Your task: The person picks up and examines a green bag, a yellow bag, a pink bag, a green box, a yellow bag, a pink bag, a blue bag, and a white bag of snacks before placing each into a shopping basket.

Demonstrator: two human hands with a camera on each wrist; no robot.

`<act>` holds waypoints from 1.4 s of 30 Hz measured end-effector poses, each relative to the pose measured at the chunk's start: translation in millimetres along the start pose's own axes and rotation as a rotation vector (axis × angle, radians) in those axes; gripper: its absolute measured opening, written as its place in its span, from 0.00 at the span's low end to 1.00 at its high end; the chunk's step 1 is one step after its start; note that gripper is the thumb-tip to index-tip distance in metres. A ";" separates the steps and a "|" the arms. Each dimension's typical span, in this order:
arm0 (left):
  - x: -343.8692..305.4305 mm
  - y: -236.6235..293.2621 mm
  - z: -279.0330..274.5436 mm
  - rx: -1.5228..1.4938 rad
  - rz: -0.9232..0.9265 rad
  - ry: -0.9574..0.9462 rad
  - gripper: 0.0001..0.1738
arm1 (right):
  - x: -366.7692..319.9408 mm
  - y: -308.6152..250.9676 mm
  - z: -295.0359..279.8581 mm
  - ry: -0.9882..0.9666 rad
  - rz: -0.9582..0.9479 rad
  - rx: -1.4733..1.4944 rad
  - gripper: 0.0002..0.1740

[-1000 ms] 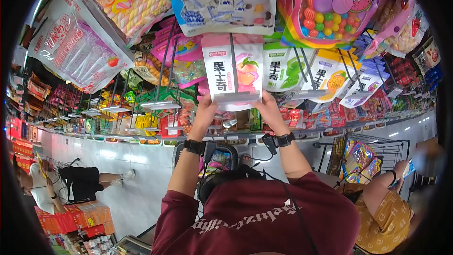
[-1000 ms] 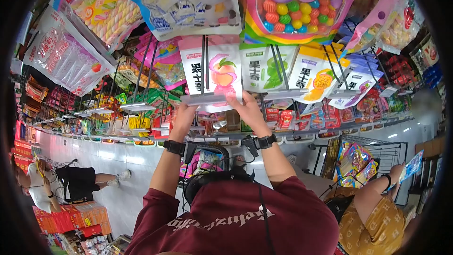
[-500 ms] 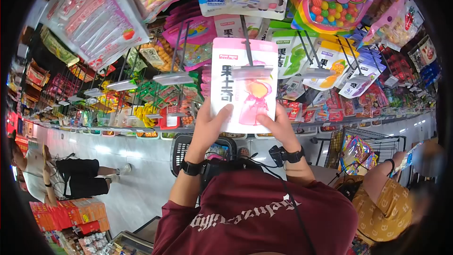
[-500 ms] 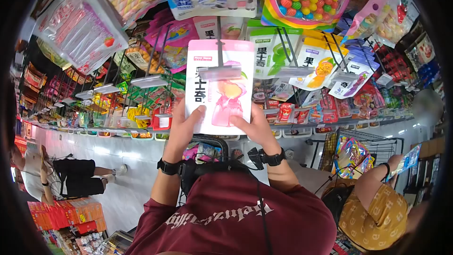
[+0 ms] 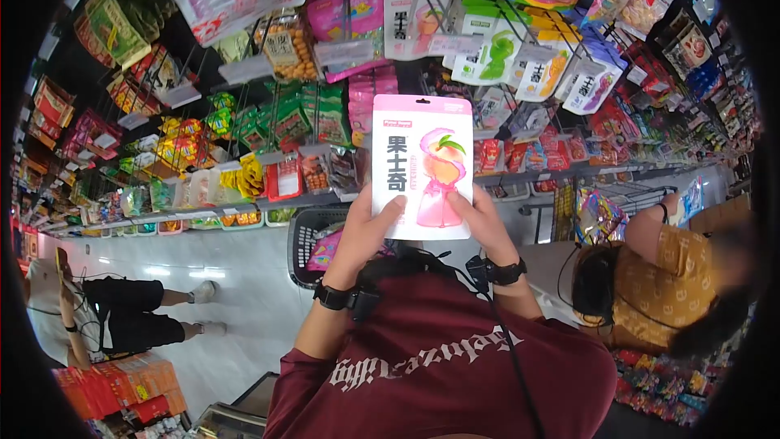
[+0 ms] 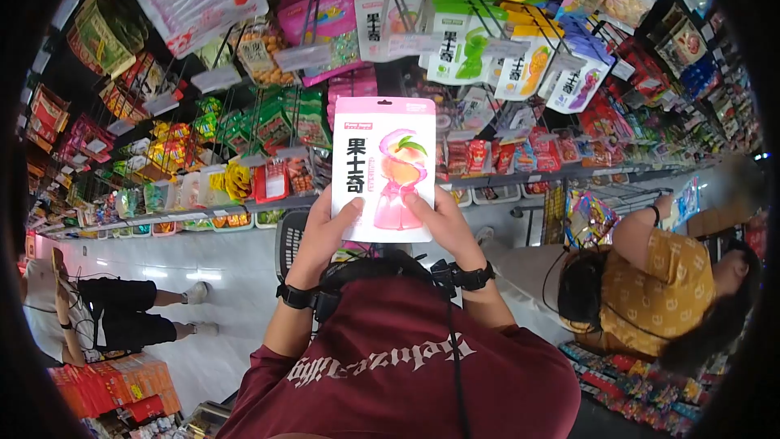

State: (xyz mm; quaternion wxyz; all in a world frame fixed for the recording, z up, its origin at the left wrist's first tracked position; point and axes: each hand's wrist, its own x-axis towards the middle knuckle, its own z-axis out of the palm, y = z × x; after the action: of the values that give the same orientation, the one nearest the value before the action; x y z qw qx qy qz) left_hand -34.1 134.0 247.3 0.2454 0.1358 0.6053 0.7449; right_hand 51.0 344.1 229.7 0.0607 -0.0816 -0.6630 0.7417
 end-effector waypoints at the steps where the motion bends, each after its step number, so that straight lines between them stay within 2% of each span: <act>1: -14.0 -4.4 -6.3 -0.008 -0.023 0.003 0.22 | -10.6 1.1 7.8 0.004 0.013 -0.008 0.18; 8: -92.4 -35.6 -35.5 -0.112 -0.080 0.004 0.22 | -74.8 7.0 55.8 -0.021 0.093 -0.088 0.19; 15: -130.9 -41.9 -35.2 -0.116 -0.079 0.001 0.21 | -118.4 3.8 65.9 -0.066 0.134 -0.125 0.19; 26: -162.6 -52.7 11.7 -0.043 -0.115 0.090 0.17 | -157.7 -1.1 26.9 -0.142 0.192 -0.108 0.20; 28: -167.0 -56.2 20.8 0.074 -0.170 0.059 0.15 | -165.6 -0.4 13.8 -0.161 0.186 -0.104 0.20; 34: -189.1 -74.8 61.8 0.158 -0.204 0.079 0.16 | -185.8 18.8 -23.6 -0.157 0.224 -0.062 0.21; 36: -197.1 -81.9 69.5 0.155 -0.251 0.082 0.17 | -187.9 27.0 -31.0 -0.174 0.208 -0.051 0.20; 42: -215.8 -91.5 82.0 0.035 -0.197 0.194 0.18 | -194.3 40.5 -33.8 -0.262 0.233 -0.015 0.21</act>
State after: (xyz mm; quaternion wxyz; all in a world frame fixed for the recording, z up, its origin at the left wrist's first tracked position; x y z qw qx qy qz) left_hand 207.1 101.5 198.0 0.2552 0.0075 0.6496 0.7162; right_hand 248.8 333.9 193.7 -0.1131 -0.0610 -0.6570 0.7429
